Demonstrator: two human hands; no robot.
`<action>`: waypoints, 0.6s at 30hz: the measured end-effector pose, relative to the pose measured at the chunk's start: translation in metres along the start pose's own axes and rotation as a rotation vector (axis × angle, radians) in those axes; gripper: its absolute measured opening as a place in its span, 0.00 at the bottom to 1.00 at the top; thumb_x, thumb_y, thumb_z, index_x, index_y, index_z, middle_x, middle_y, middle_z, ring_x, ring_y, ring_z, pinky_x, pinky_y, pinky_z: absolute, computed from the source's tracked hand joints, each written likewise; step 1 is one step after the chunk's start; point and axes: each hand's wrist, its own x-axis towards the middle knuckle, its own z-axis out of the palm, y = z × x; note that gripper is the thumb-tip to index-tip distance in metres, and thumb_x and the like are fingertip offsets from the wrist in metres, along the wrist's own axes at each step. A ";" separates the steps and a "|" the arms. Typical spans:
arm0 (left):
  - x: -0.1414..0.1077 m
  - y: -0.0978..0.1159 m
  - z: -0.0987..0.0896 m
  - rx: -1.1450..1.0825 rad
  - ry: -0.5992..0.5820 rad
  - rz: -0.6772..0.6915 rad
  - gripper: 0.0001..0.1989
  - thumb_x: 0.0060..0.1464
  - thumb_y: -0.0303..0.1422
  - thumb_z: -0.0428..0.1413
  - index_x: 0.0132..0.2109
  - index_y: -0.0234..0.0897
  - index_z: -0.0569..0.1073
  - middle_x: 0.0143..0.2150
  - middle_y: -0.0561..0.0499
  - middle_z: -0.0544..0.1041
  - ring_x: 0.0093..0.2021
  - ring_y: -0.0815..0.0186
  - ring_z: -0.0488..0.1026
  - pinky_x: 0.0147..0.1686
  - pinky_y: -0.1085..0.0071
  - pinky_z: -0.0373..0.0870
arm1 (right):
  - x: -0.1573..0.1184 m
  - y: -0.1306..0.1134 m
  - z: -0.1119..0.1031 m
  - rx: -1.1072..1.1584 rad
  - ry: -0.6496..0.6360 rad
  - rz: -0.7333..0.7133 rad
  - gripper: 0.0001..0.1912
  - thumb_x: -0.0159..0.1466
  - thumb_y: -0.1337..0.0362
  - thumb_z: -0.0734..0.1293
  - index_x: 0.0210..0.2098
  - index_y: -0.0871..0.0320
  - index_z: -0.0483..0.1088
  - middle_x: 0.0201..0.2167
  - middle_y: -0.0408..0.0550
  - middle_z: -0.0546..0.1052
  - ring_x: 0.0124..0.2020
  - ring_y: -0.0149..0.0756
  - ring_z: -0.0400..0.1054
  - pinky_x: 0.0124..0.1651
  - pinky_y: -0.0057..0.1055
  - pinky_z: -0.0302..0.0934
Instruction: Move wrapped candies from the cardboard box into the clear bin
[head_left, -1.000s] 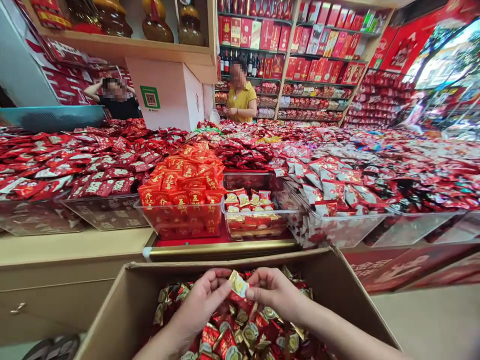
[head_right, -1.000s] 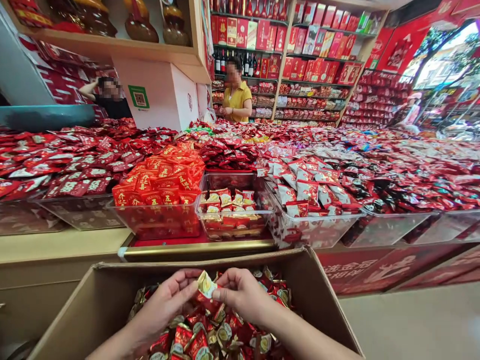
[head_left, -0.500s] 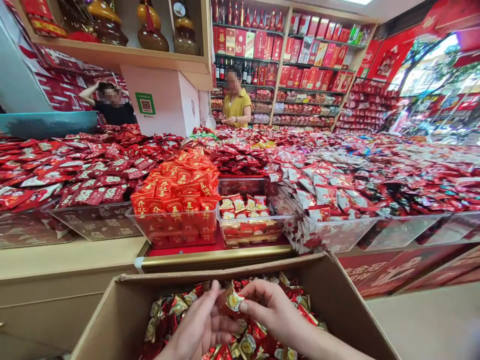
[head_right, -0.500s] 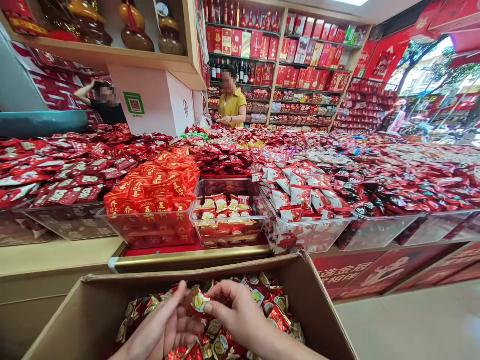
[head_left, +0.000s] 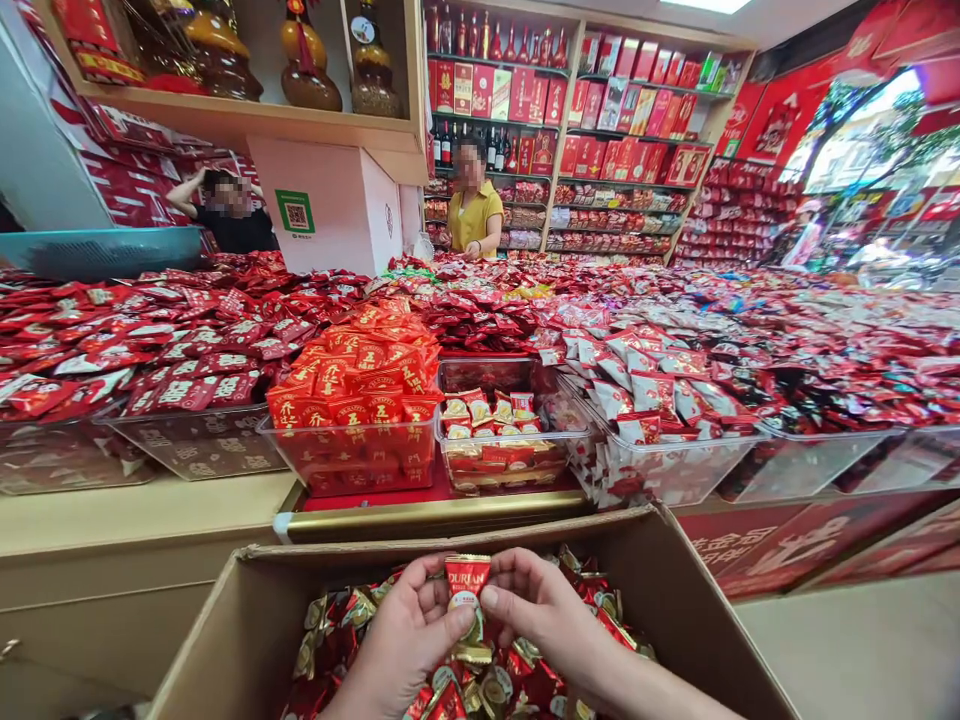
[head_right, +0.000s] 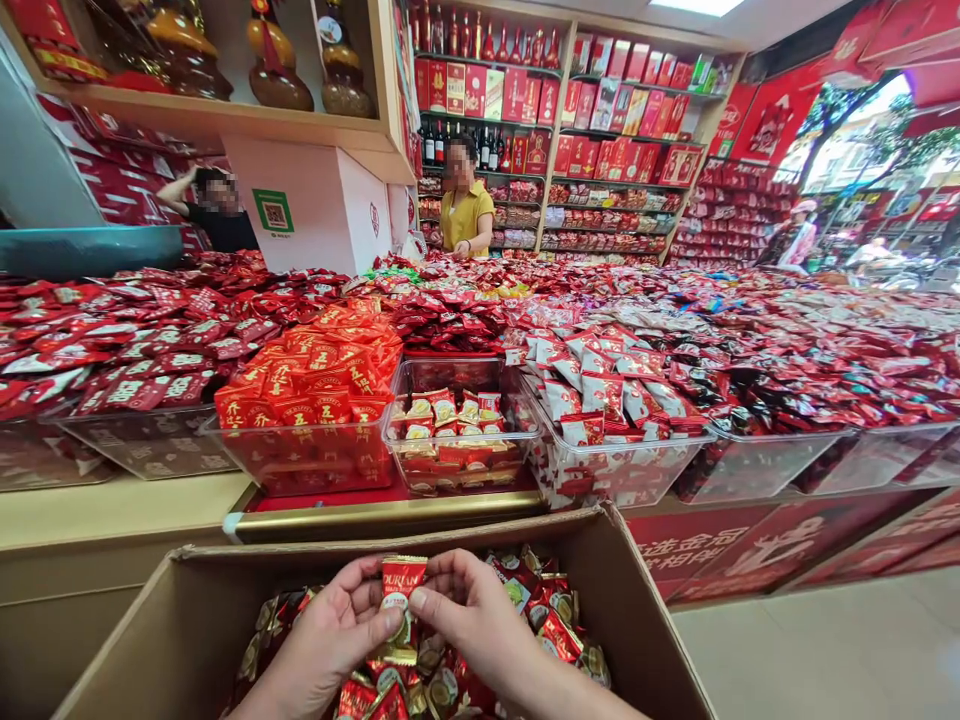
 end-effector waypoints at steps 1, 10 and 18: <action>-0.001 0.002 0.002 0.012 -0.001 0.003 0.23 0.34 0.25 0.64 0.40 0.35 0.66 0.32 0.49 0.79 0.35 0.64 0.74 0.35 0.71 0.68 | 0.001 0.000 0.001 0.026 -0.013 0.018 0.18 0.48 0.54 0.68 0.29 0.61 0.63 0.21 0.41 0.67 0.21 0.26 0.60 0.22 0.24 0.56; -0.001 -0.002 0.001 -0.042 0.093 -0.015 0.14 0.36 0.29 0.63 0.34 0.34 0.71 0.30 0.49 0.79 0.35 0.63 0.74 0.39 0.69 0.66 | 0.003 0.004 0.005 0.103 0.001 0.026 0.19 0.44 0.58 0.72 0.28 0.61 0.62 0.21 0.39 0.66 0.22 0.24 0.59 0.24 0.22 0.54; -0.003 0.010 -0.007 -0.149 0.082 -0.109 0.13 0.44 0.39 0.57 0.37 0.37 0.70 0.29 0.51 0.76 0.27 0.68 0.71 0.23 0.75 0.64 | -0.008 -0.046 0.002 -0.024 0.013 -0.224 0.15 0.49 0.63 0.69 0.28 0.58 0.57 0.24 0.39 0.66 0.25 0.24 0.59 0.27 0.23 0.54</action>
